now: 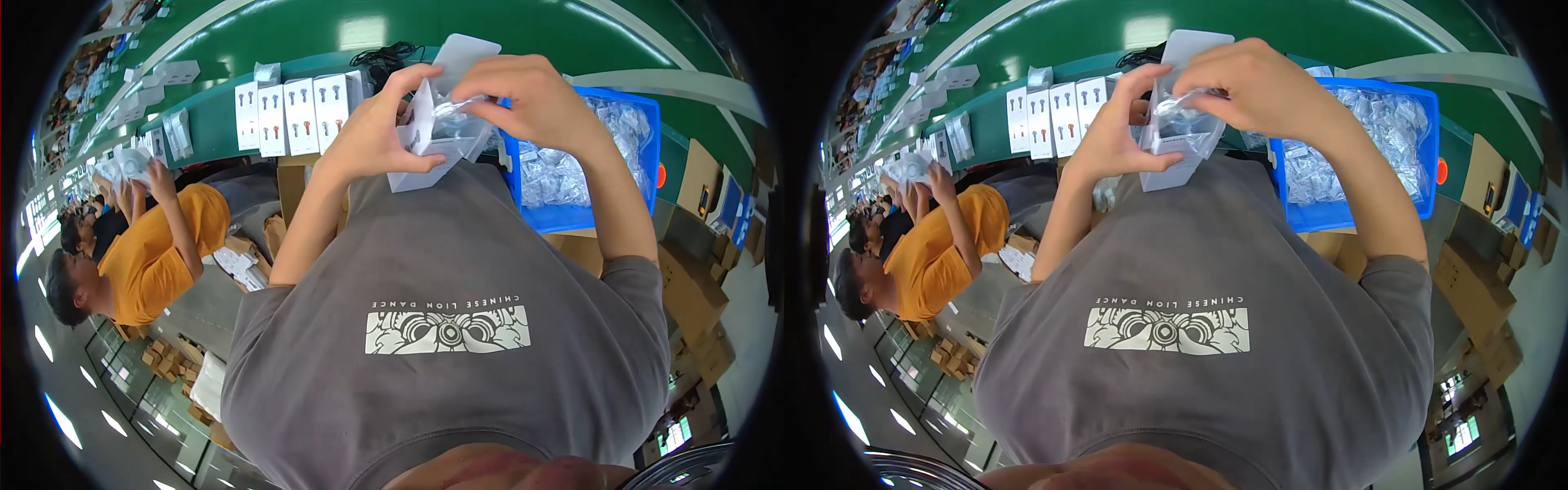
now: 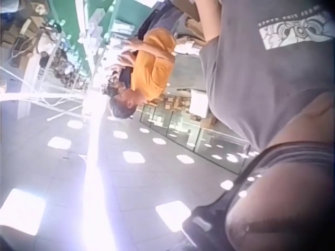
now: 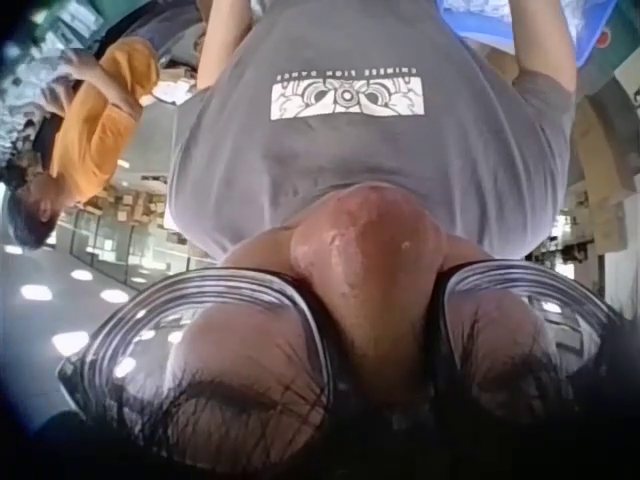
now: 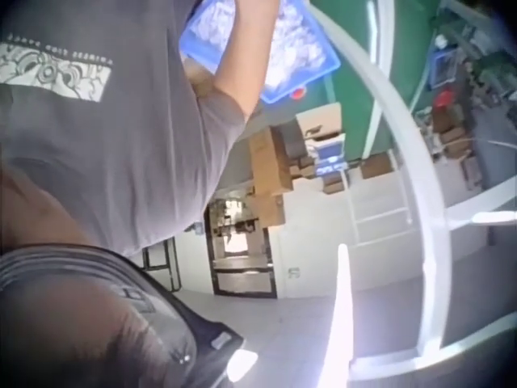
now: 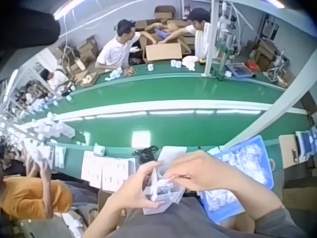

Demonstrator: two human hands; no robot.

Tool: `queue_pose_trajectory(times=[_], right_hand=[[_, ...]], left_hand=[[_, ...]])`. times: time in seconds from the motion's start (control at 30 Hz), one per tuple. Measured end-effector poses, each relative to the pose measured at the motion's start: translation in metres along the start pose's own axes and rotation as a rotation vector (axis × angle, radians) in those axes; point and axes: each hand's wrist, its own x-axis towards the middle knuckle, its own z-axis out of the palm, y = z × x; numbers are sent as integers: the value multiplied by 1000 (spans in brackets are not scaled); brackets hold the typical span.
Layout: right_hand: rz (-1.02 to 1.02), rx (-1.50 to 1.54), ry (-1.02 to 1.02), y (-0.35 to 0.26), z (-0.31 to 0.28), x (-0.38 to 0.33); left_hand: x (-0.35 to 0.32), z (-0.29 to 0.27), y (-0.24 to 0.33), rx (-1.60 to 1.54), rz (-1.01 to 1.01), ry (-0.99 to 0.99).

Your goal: Packaging small electronic components into individual white boxes along with instruction manuals on an industrial assembly line.

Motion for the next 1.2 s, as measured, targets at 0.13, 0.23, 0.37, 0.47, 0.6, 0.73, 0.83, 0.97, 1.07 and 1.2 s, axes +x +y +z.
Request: queue_pose_trajectory(times=[0.13, 0.23, 0.37, 0.47, 0.6, 0.73, 0.83, 0.97, 1.07, 1.2], right_hand=[[140, -207, -364, 2, 24, 20], [134, -251, -457, 6, 31, 30], [-17, -128, -274, -6, 27, 35], [-25, -79, -92, -29, 28, 38], [179, -360, -481, -38, 46, 49], [383, -191, -753, -30, 44, 70], [130, 197, -339, -26, 29, 62], [252, 250, 226, 22, 57, 24], [148, 152, 183, 22, 80, 17], [125, 113, 37, 26, 68, 15]], left_hand=[[-6, -3, 1, 21, -37, 7], [-13, 1, -14, -10, -100, 79], [-25, -10, -21, -152, -146, 165], [-32, -14, -20, -218, -158, 219], [-39, -5, -30, -284, -149, 254], [-42, 2, -44, -377, -99, 311], [-46, -3, -47, -360, -56, 329], [-47, -11, -48, -431, -70, 311], [-42, -16, -43, -371, -18, 188], [-38, -18, -34, -325, -145, 112]])
